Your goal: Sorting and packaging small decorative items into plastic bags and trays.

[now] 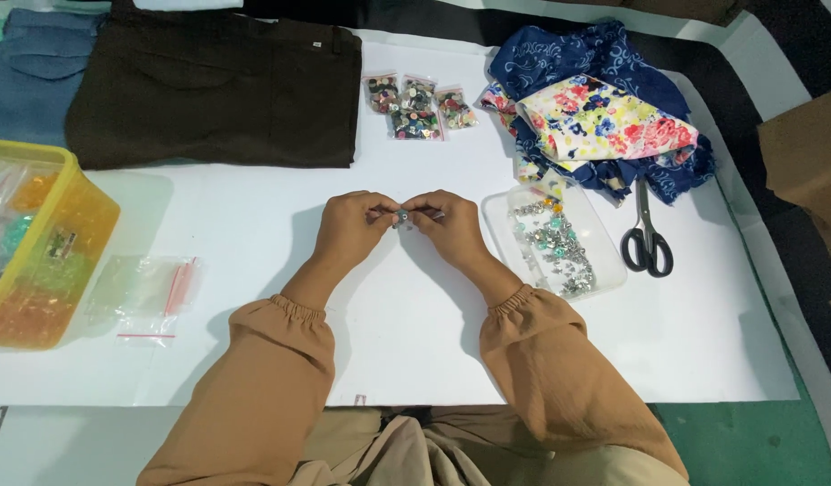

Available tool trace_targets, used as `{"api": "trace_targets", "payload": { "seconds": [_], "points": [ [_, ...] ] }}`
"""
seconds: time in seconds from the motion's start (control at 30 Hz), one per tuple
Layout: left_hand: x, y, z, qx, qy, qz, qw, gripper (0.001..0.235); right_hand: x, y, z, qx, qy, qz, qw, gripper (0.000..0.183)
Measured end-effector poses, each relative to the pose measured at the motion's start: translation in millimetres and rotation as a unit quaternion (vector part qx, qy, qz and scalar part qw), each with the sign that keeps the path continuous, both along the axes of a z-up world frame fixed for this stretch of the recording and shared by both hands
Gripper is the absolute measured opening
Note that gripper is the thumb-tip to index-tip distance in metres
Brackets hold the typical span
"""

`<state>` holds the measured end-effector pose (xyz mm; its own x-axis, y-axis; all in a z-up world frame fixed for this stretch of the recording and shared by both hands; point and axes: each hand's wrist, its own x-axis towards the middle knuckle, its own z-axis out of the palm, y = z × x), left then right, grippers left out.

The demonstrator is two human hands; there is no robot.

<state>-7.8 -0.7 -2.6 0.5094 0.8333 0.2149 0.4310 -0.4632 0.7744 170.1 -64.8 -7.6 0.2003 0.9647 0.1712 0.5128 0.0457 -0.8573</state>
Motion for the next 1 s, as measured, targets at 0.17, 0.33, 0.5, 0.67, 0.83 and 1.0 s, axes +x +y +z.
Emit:
{"api": "trace_targets", "payload": {
  "seconds": [0.17, 0.33, 0.5, 0.67, 0.83, 1.0],
  "points": [
    [-1, -2, 2, 0.013, -0.001, -0.007, 1.000, 0.015, 3, 3, -8, 0.003, 0.015, -0.003, 1.000, 0.017],
    [0, -1, 1, 0.018, -0.014, -0.008, 1.000, 0.016, 5, 3, -11, -0.001, 0.036, -0.003, 0.999, 0.017],
    [-1, -1, 0, 0.018, -0.015, -0.009, 1.000, 0.021, 7, 0, -3, -0.003, 0.006, -0.004, 1.000, 0.021],
    [-10, -5, 14, 0.004, 0.033, -0.019, 0.999, 0.031, 7, -4, 5, -0.020, 0.013, 0.031, 0.999, 0.035],
    [-5, -3, 7, 0.001, 0.046, -0.023, 0.999, 0.032, 6, -4, -5, -0.011, 0.011, 0.025, 1.000, 0.036],
    [-2, -2, -2, 0.025, 0.029, -0.002, 0.999, 0.029, -1, -4, -12, 0.019, 0.001, 0.009, 1.000, 0.035]
  ]
}}
